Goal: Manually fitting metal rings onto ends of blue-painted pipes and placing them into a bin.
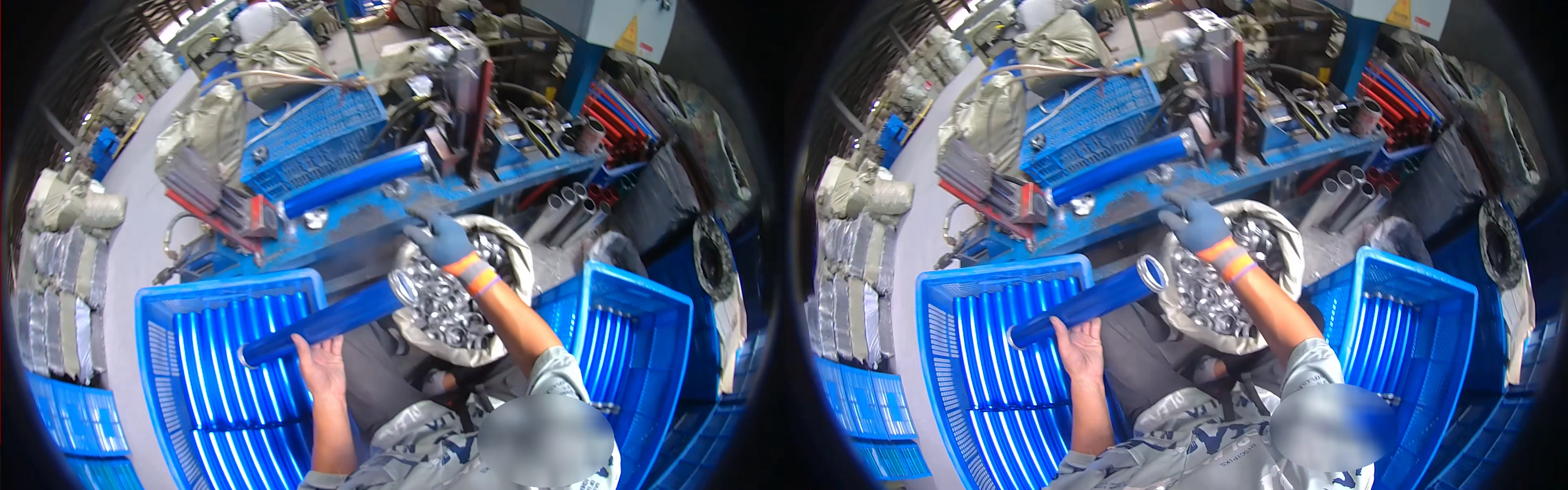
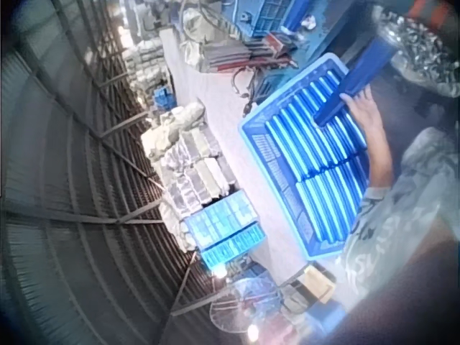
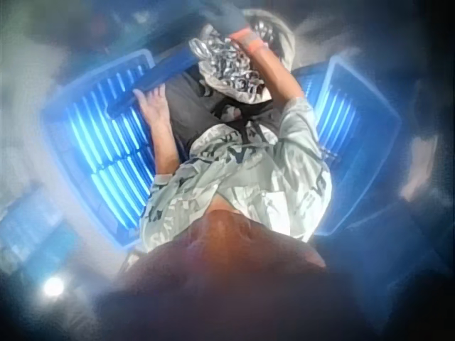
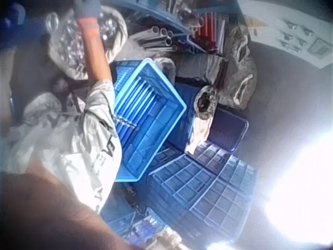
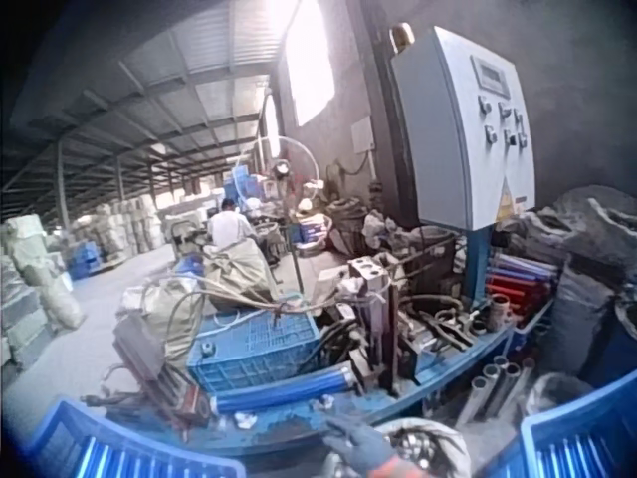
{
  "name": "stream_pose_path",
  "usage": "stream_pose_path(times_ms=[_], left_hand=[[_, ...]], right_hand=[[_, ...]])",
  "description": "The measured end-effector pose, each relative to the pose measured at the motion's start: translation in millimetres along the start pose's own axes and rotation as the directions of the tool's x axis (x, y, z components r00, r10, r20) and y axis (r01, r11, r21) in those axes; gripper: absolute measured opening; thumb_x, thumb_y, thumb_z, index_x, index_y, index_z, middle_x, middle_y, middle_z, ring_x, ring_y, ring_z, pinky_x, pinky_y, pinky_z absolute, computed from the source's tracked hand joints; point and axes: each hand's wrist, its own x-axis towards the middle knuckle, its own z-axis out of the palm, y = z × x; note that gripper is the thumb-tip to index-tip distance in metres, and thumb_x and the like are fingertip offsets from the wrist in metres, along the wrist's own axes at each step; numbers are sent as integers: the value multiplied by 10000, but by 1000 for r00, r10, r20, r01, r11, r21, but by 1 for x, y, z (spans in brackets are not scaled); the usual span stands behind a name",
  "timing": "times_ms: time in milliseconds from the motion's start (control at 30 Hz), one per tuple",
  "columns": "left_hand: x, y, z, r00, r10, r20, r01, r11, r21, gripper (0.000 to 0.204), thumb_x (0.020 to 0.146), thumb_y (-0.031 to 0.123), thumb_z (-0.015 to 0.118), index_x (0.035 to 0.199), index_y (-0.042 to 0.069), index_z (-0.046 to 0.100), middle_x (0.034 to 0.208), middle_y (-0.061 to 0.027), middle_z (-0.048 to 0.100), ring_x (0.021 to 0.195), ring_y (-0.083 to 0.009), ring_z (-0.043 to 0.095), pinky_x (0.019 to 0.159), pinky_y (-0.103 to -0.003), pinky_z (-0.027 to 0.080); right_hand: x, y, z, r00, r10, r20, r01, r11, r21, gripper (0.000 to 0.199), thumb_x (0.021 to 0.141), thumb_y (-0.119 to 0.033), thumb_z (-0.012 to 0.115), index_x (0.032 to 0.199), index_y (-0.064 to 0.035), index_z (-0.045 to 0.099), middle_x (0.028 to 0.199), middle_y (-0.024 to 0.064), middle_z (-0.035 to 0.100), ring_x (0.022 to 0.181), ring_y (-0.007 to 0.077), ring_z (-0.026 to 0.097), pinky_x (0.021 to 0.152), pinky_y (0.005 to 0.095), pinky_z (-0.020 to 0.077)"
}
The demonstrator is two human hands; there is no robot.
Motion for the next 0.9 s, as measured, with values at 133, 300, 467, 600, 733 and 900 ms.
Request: stream_pose_path(times_ms=[133,300,467,600,733,900], left_hand=[[-4,22,-27,1000,7,28,-7,1000,14,579,1193,476,678,1538,15,617,1594,-190,647,1505,-339,618,1248,-504,535],[10,-12,18,994,-67,92,62,997,55,593,1181,474,701,1543,13,612,1564,-182,667,1498,-343,624,1272,-532,508],[36,-6,-13,1000,-4,-24,6,994,106,489,1167,351,755,1517,46,602,1533,-178,684,1455,-380,663,1210,-604,565],[113,-101,67,978,-194,72,183,974,134,671,1138,253,803,1683,71,456,1616,-183,628,1529,-448,612,1275,-696,505],[237,-155,181,983,-130,130,118,988,102,808,1035,329,934,1652,46,496,1620,-183,606,1532,-421,584,1212,-635,573],[351,-166,182,994,-108,-20,109,985,131,706,1054,325,913,1550,-42,569,1543,-257,649,1421,-461,678,1175,-628,617]], right_hand=[[124,10,62,947,-321,21,255,712,-654,719,990,-281,795,1674,-207,587,1664,161,612,1551,403,568,1259,563,466],[194,83,-1,921,-386,-52,105,374,-921,801,799,-311,927,1545,-232,646,1468,141,701,1442,393,629,1253,641,410],[126,-80,-1,926,-378,-17,346,864,-366,681,878,-264,878,1514,-113,686,1269,143,800,1130,379,800,1001,489,641],[2,-68,-103,859,-124,-496,199,975,100,630,903,-155,867,1482,-1,672,1128,86,776,1014,200,762,906,369,626],[-154,-46,-159,802,118,-586,120,929,351,657,911,-271,924,1435,14,650,1145,88,769,959,188,754,868,358,620],[-276,-43,-171,731,363,-578,-67,881,467,865,886,-449,978,1506,25,603,1136,117,765,918,230,779,805,377,656]])
